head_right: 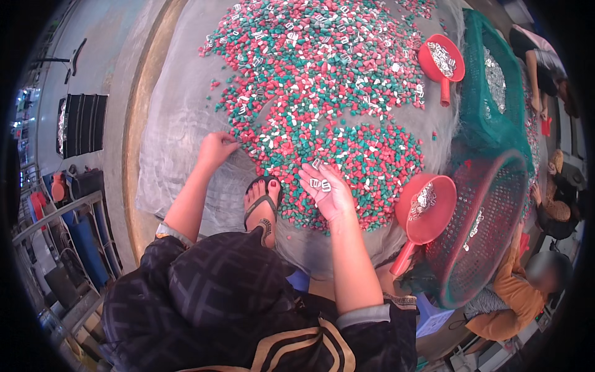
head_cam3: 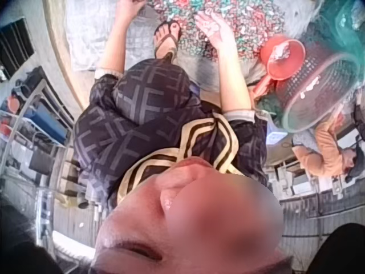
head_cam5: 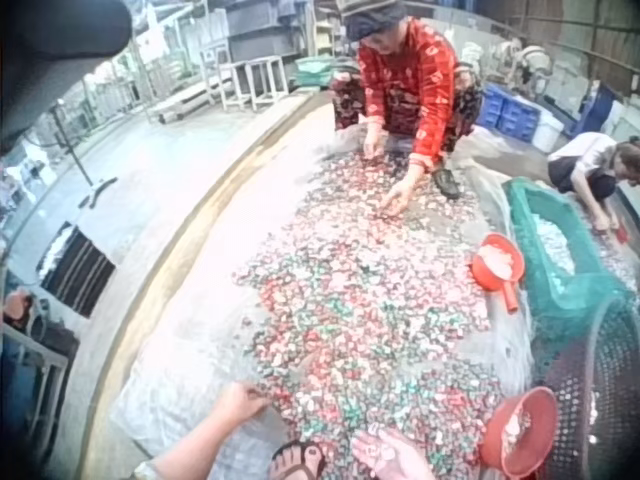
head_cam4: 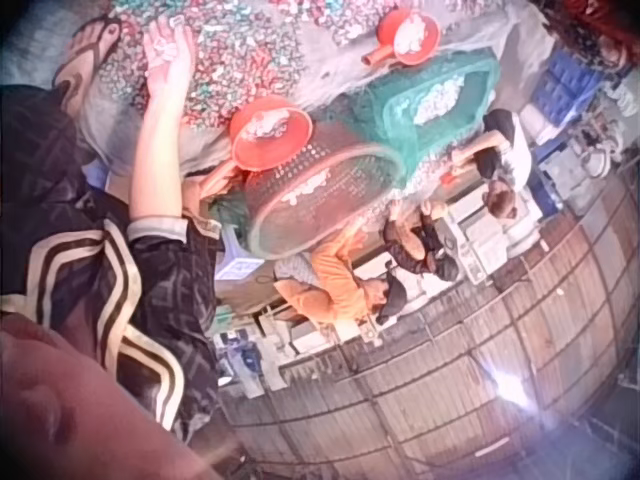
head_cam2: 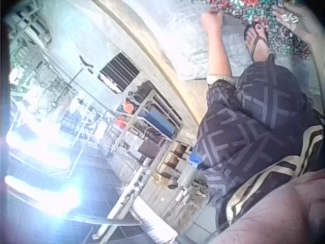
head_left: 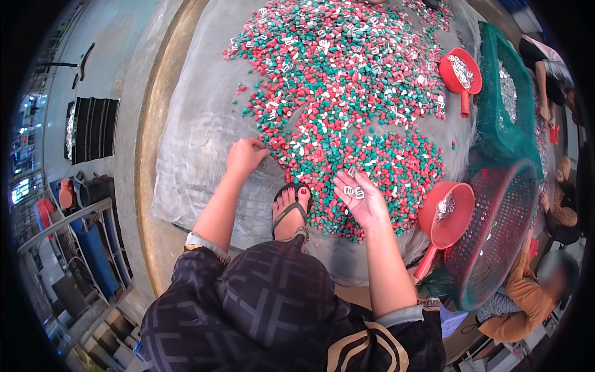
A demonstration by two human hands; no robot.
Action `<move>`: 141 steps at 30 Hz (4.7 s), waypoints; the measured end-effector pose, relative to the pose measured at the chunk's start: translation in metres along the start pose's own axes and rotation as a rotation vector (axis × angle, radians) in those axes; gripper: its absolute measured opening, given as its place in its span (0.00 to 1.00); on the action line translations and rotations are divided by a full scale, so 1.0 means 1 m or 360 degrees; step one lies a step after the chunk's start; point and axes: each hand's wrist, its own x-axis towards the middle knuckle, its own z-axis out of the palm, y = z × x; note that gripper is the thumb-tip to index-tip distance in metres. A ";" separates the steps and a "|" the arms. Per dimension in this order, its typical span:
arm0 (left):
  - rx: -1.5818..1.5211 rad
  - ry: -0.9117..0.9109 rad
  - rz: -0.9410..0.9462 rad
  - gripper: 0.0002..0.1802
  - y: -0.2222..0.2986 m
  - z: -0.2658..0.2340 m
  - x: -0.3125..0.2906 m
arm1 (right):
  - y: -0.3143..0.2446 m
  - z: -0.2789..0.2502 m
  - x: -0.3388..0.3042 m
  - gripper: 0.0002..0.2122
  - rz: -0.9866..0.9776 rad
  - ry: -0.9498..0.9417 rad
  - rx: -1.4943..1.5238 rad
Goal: The person picks up small colored plastic pieces from a large pile on a plastic sheet on the floor and sorts them into smaller containers by hand.
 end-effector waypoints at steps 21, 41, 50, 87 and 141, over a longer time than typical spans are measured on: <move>-0.0218 -0.0005 -0.0035 0.16 -0.001 0.007 -0.003 | 0.010 0.006 0.003 0.07 -0.0031 0.0076 -0.0178; 0.0308 0.0423 0.0215 0.13 0.055 -0.004 0.038 | 0.009 0.003 0.004 0.06 -0.0040 0.0105 -0.0175; -0.0689 -0.0004 0.0189 0.10 0.048 -0.015 0.063 | 0.002 0.005 0.002 0.05 -0.0105 0.0202 -0.0188; -0.1396 -0.1197 0.0457 0.10 0.150 0.027 -0.029 | -0.011 0.013 0.008 0.10 -0.0162 -0.0003 0.0284; -0.0530 -0.1174 0.0944 0.12 0.368 0.062 0.021 | -0.113 -0.038 -0.055 0.13 -0.0718 0.0495 -0.0092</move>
